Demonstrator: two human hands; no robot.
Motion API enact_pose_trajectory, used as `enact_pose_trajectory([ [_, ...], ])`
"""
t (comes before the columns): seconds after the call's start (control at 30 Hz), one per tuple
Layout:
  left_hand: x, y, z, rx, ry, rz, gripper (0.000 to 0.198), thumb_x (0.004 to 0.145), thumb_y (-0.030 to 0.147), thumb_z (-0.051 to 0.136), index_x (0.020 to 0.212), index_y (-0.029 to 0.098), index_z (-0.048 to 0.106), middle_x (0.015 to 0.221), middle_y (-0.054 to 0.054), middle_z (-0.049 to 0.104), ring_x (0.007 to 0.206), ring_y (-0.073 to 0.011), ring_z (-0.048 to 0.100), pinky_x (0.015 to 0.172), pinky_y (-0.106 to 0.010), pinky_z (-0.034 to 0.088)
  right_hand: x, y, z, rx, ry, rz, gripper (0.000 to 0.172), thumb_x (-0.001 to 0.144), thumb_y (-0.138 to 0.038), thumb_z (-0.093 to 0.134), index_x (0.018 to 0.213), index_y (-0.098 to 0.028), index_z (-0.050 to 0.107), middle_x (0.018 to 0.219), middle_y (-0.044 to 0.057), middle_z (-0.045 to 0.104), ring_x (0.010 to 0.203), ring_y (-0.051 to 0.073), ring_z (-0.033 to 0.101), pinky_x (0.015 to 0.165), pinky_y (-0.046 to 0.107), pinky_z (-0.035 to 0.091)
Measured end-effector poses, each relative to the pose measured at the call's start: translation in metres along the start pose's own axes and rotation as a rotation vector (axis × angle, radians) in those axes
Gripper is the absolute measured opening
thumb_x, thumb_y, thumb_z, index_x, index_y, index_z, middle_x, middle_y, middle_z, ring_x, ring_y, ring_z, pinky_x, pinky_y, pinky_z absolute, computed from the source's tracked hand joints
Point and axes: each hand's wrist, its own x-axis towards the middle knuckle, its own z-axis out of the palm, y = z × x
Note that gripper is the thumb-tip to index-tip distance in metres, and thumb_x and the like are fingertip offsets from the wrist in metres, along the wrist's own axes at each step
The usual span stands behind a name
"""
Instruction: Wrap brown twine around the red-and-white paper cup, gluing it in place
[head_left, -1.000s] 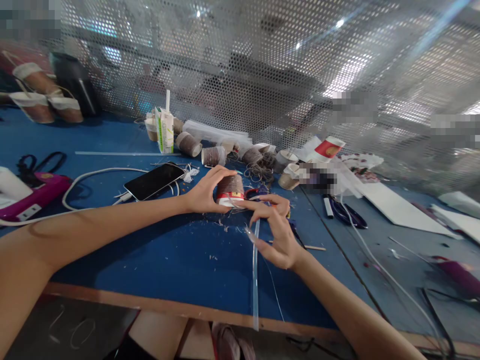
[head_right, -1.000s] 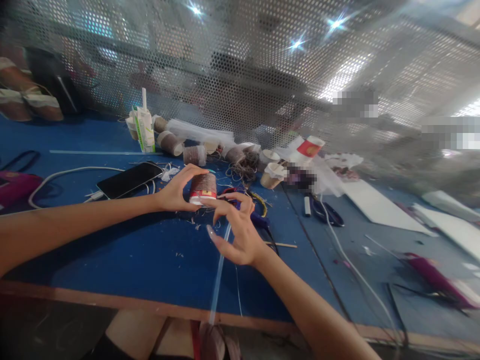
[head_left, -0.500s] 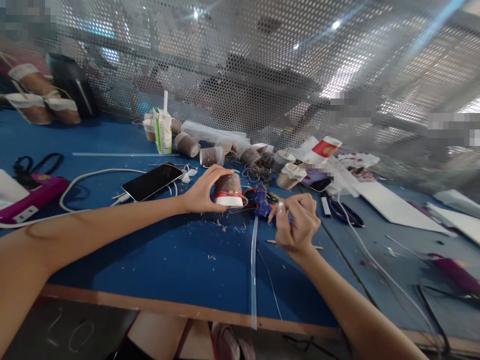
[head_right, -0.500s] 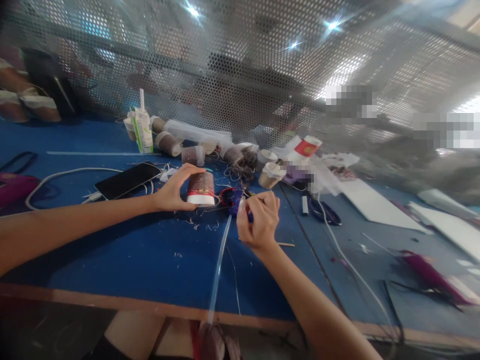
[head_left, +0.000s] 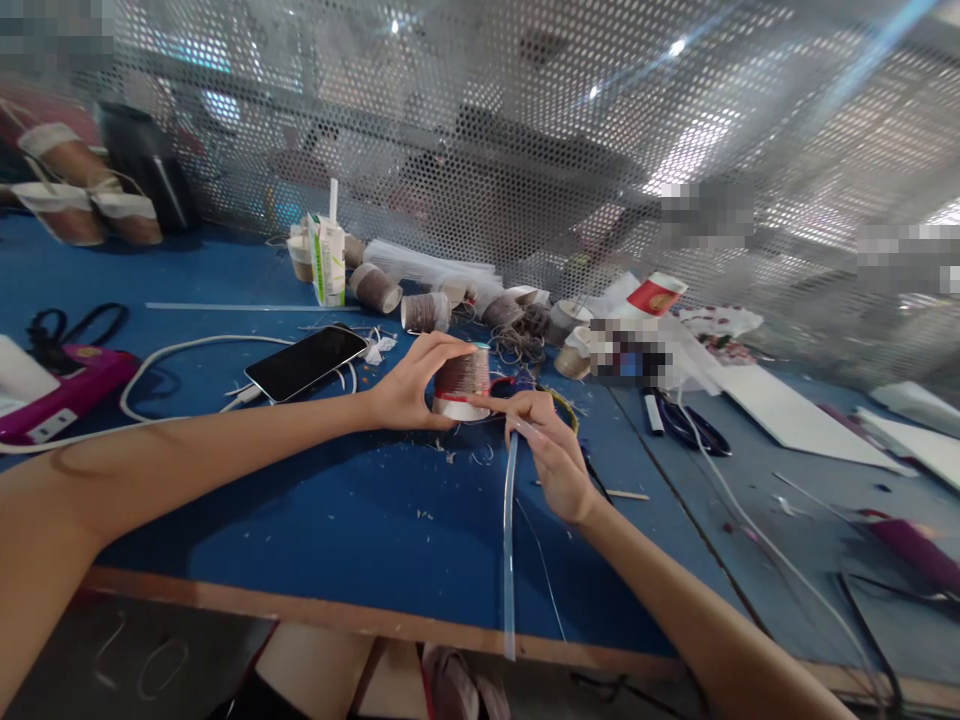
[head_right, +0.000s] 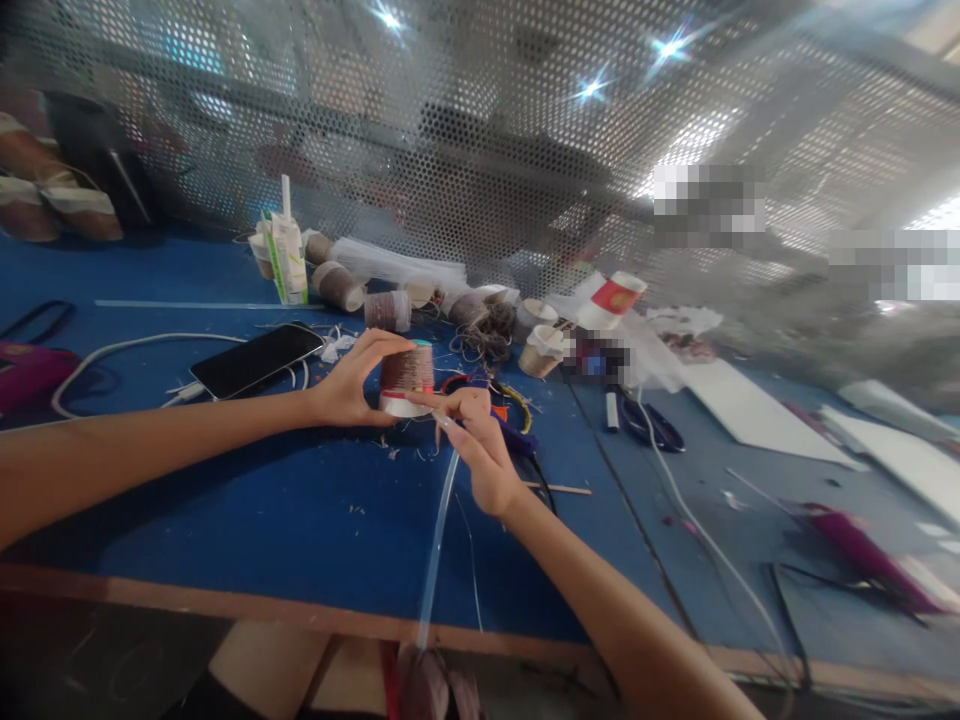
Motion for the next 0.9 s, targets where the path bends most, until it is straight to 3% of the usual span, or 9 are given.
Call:
enact_pose_trajectory([
  [0.2, -0.001, -0.001, 0.0, 0.022, 0.005, 0.017, 0.084, 0.066, 0.035, 0.081, 0.138, 0.023, 0.04, 0.127, -0.013, 0.054, 0.116, -0.03, 0.053, 0.099, -0.05, 0.05, 0.011, 0.006, -0.007, 0.29, 0.263, 0.209, 0.038, 0.088, -0.046, 0.044, 0.058, -0.024, 0.046, 0.058, 0.003, 0.056, 0.072, 0.025, 0.065, 0.071, 0.037, 0.044],
  [0.27, -0.001, 0.0, 0.0, 0.028, 0.002, 0.012, 0.084, 0.066, 0.034, 0.081, 0.138, 0.023, 0.04, 0.127, -0.013, 0.055, 0.116, -0.0297, 0.053, 0.1, -0.049, 0.05, 0.014, 0.009, -0.01, 0.32, 0.331, 0.284, 0.038, 0.087, -0.047, 0.042, 0.058, -0.024, 0.045, 0.055, 0.004, 0.056, 0.068, 0.025, 0.065, 0.066, 0.036, 0.042],
  [0.33, -0.001, 0.0, 0.0, 0.025, -0.009, -0.001, 0.083, 0.066, 0.034, 0.081, 0.138, 0.023, 0.04, 0.128, -0.013, 0.055, 0.117, -0.0303, 0.053, 0.1, -0.05, 0.048, 0.014, 0.011, -0.012, 0.29, 0.368, 0.268, 0.038, 0.087, -0.049, 0.041, 0.059, -0.025, 0.045, 0.055, 0.004, 0.057, 0.067, 0.025, 0.063, 0.066, 0.037, 0.042],
  [0.4, -0.001, 0.001, -0.001, 0.024, -0.026, -0.015, 0.083, 0.067, 0.036, 0.081, 0.138, 0.024, 0.04, 0.13, -0.013, 0.055, 0.117, -0.0311, 0.053, 0.101, -0.051, 0.047, 0.01, 0.008, -0.011, 0.17, 0.315, 0.153, 0.04, 0.089, -0.05, 0.039, 0.059, -0.025, 0.045, 0.058, 0.004, 0.058, 0.07, 0.025, 0.06, 0.072, 0.04, 0.043],
  [0.5, 0.0, 0.002, 0.0, 0.042, -0.038, -0.016, 0.083, 0.068, 0.042, 0.082, 0.138, 0.024, 0.04, 0.13, -0.014, 0.056, 0.117, -0.0317, 0.054, 0.101, -0.052, 0.047, 0.003, -0.004, -0.007, -0.118, 0.044, -0.042, 0.04, 0.094, -0.046, 0.037, 0.063, -0.025, 0.049, 0.069, 0.006, 0.063, 0.082, 0.025, 0.054, 0.082, 0.044, 0.044],
  [0.57, 0.0, 0.003, 0.001, 0.06, -0.032, 0.002, 0.082, 0.069, 0.044, 0.081, 0.138, 0.024, 0.04, 0.13, -0.014, 0.056, 0.117, -0.0315, 0.055, 0.101, -0.052, 0.048, 0.0, -0.012, -0.003, -0.252, -0.127, -0.111, 0.036, 0.096, -0.043, 0.037, 0.07, -0.024, 0.054, 0.082, 0.007, 0.067, 0.09, 0.026, 0.05, 0.085, 0.045, 0.044],
  [0.63, 0.001, 0.004, 0.002, 0.059, -0.012, 0.035, 0.08, 0.072, 0.044, 0.079, 0.139, 0.025, 0.039, 0.129, -0.014, 0.056, 0.117, -0.0308, 0.055, 0.1, -0.052, 0.049, -0.001, -0.016, -0.002, -0.303, -0.176, -0.129, 0.034, 0.097, -0.043, 0.037, 0.075, -0.024, 0.056, 0.09, 0.008, 0.068, 0.093, 0.026, 0.049, 0.087, 0.046, 0.044],
  [0.9, 0.001, 0.002, 0.003, -0.018, 0.034, 0.068, 0.08, 0.078, 0.041, 0.075, 0.145, 0.022, 0.034, 0.129, -0.016, 0.053, 0.121, -0.0291, 0.054, 0.1, -0.05, 0.053, 0.006, 0.009, -0.006, -0.008, 0.192, 0.016, 0.049, 0.095, -0.054, 0.037, 0.057, -0.024, 0.048, 0.062, 0.005, 0.053, 0.077, 0.024, 0.052, 0.077, 0.041, 0.044],
])
